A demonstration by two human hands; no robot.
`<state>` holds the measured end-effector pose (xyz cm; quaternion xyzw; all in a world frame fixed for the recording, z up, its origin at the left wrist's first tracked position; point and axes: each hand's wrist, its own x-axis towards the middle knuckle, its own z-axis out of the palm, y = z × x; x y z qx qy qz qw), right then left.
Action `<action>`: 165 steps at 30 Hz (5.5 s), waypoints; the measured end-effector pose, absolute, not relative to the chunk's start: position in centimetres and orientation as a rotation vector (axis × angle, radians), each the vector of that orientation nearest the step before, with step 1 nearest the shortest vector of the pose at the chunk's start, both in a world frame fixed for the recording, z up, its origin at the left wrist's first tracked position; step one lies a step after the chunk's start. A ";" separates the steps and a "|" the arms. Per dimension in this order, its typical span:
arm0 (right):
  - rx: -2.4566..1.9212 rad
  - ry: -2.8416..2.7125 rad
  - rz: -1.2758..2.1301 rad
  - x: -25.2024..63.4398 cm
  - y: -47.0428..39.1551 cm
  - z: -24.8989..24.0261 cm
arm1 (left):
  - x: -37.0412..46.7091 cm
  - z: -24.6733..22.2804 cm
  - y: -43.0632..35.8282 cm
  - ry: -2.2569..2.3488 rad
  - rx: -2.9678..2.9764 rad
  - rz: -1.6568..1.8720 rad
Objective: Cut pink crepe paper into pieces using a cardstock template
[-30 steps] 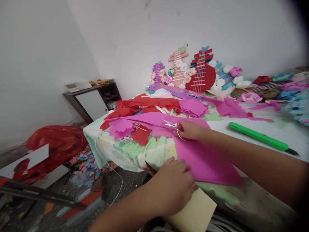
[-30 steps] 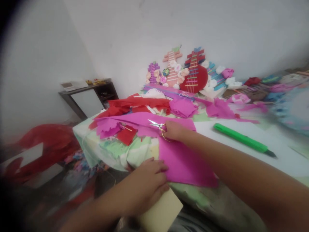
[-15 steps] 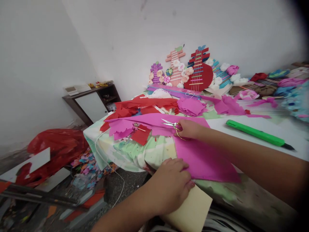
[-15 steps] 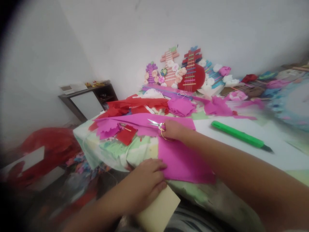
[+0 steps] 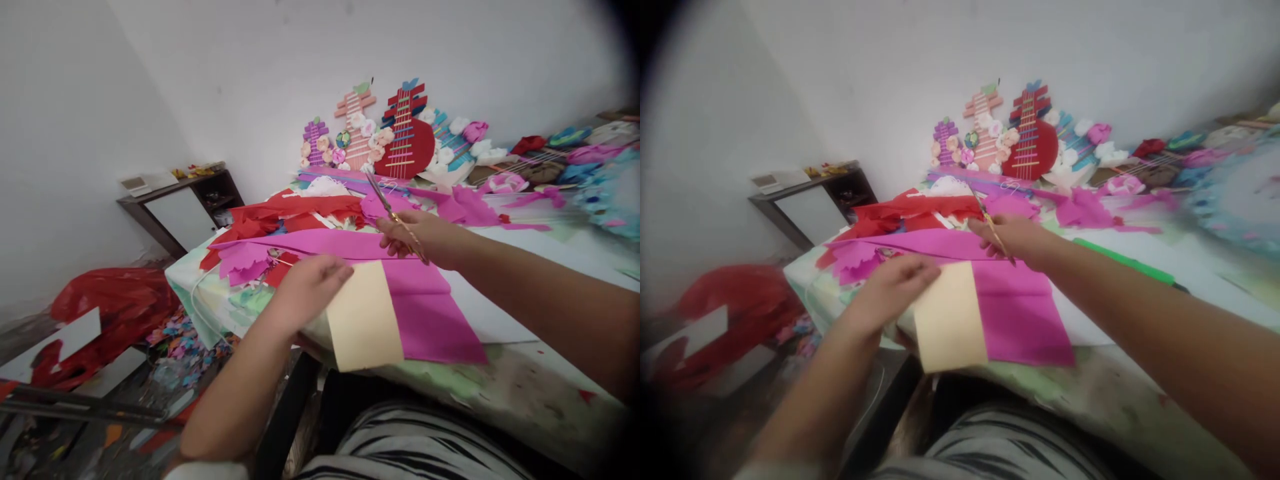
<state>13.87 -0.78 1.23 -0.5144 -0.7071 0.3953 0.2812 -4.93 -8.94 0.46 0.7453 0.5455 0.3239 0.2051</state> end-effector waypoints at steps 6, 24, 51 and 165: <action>-1.057 -1.764 1.616 15.3 -2.8 0.1 | -2.0 0.0 -2.5 1.493 1.789 0.948; -1.543 -1.741 1.319 16.9 -1.4 -5.8 | -4.3 -9.4 -14.2 1.320 2.905 0.926; -1.805 -1.917 1.132 15.8 -2.9 -4.3 | -3.8 -11.3 -14.9 1.227 3.164 1.308; -1.820 -1.928 0.620 16.2 -2.9 -2.8 | -3.5 -12.1 -13.9 1.027 3.138 1.131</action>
